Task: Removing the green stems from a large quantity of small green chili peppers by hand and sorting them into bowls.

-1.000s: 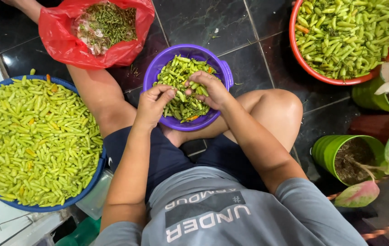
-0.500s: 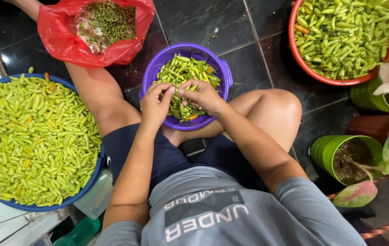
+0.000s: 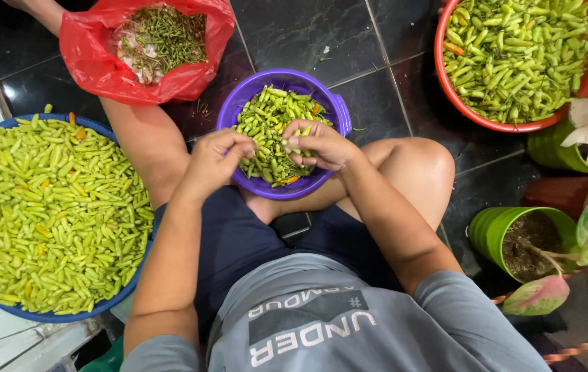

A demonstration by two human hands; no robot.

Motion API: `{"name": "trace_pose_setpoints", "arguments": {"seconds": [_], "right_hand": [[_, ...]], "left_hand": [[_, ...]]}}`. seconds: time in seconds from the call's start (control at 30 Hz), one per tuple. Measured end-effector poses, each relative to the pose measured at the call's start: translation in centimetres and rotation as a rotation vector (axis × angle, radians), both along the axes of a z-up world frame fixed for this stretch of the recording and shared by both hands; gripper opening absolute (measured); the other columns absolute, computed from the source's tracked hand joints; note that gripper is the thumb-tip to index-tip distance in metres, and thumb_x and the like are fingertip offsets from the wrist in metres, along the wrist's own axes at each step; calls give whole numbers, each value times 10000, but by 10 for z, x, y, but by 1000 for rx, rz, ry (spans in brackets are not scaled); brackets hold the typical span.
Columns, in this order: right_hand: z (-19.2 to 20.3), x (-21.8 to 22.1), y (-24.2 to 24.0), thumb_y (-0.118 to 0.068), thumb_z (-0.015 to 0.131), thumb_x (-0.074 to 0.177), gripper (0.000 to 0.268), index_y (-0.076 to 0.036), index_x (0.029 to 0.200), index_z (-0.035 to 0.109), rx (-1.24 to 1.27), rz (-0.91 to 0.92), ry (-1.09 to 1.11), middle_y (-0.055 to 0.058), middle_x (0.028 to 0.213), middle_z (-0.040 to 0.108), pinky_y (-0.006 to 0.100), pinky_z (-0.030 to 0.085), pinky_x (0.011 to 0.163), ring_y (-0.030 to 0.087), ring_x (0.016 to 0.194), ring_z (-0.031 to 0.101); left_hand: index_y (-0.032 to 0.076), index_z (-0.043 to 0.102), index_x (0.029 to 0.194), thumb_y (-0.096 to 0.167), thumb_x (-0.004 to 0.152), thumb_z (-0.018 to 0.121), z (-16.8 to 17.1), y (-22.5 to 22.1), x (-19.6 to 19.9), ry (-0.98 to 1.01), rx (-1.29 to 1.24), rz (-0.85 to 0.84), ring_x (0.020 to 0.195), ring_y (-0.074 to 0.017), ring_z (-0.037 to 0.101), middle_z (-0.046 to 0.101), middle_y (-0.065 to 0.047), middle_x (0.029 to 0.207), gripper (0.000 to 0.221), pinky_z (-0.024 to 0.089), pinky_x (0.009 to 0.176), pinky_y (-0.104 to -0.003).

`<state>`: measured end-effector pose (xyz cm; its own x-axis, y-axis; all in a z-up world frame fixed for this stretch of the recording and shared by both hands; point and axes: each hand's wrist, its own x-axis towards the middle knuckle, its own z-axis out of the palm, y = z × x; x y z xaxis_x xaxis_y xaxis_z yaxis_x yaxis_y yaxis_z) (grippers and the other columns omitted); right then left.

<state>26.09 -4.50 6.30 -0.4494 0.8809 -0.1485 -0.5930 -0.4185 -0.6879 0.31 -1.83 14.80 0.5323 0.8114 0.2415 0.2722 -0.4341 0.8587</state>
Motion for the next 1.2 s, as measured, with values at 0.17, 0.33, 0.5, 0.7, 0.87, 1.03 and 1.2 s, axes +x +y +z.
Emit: {"name": "trace_pose_setpoints", "arguments": {"seconds": [0.17, 0.33, 0.5, 0.7, 0.87, 1.03, 1.2], "right_hand": [[4, 9, 4, -29, 594, 973, 225, -23, 1192, 646, -52, 6, 183, 161, 955, 602, 154, 393, 407, 235, 727, 683], [5, 7, 11, -62, 564, 1009, 197, 16, 1162, 661, -83, 32, 259, 207, 1128, 643, 182, 404, 431, 297, 873, 730], [-8, 5, 13, -265, 503, 1059, 305, -14, 1056, 676, -176, -83, 150, 235, 1059, 676, 173, 405, 398, 361, 835, 786], [-7, 7, 20, -198, 502, 1074, 353, -32, 1385, 518, -193, -159, 43, 197, 1036, 697, 216, 438, 411, 313, 755, 774], [-22, -1, 25, -179, 579, 1049, 239, -24, 1229, 603, -247, -219, -122, 147, 990, 722, 200, 490, 408, 227, 700, 770], [-29, -13, 18, -186, 785, 952, 299, -30, 1164, 643, -150, -251, -399, 141, 982, 723, 181, 491, 421, 211, 711, 771], [-33, -26, 12, -155, 742, 992, 218, -21, 1159, 697, -42, -246, -421, 117, 959, 682, 178, 443, 418, 182, 700, 752]], "left_hand": [[98, 632, 1291, 139, 1016, 816, 20, 76, -53, 313, 299, 484, 1090, -384, 645, 622, -130, 1189, 333, 536, 909, -518], [52, 694, 1302, 98, 1027, 712, -13, 89, -4, 670, 517, 575, 1105, -320, 595, 688, -105, 1200, 280, 496, 982, -454], [139, 741, 788, 226, 825, 769, -139, 98, 24, 846, 868, 250, 882, -320, 504, 587, -67, 880, 99, 403, 723, -451], [156, 751, 762, 256, 809, 770, -139, 89, 30, 942, 766, 200, 976, -326, 453, 545, -75, 945, 112, 358, 851, -483], [162, 724, 932, 295, 855, 796, -142, 66, 21, 807, 504, 217, 1010, -257, 538, 635, -16, 894, 170, 368, 955, -460], [115, 735, 1029, 226, 958, 747, -115, 25, 32, 467, 185, 246, 904, -347, 669, 749, -95, 868, 133, 495, 841, -466], [157, 756, 1050, 276, 954, 752, -108, 3, 33, 401, 134, 243, 935, -297, 699, 769, -47, 908, 153, 537, 867, -419]]}}
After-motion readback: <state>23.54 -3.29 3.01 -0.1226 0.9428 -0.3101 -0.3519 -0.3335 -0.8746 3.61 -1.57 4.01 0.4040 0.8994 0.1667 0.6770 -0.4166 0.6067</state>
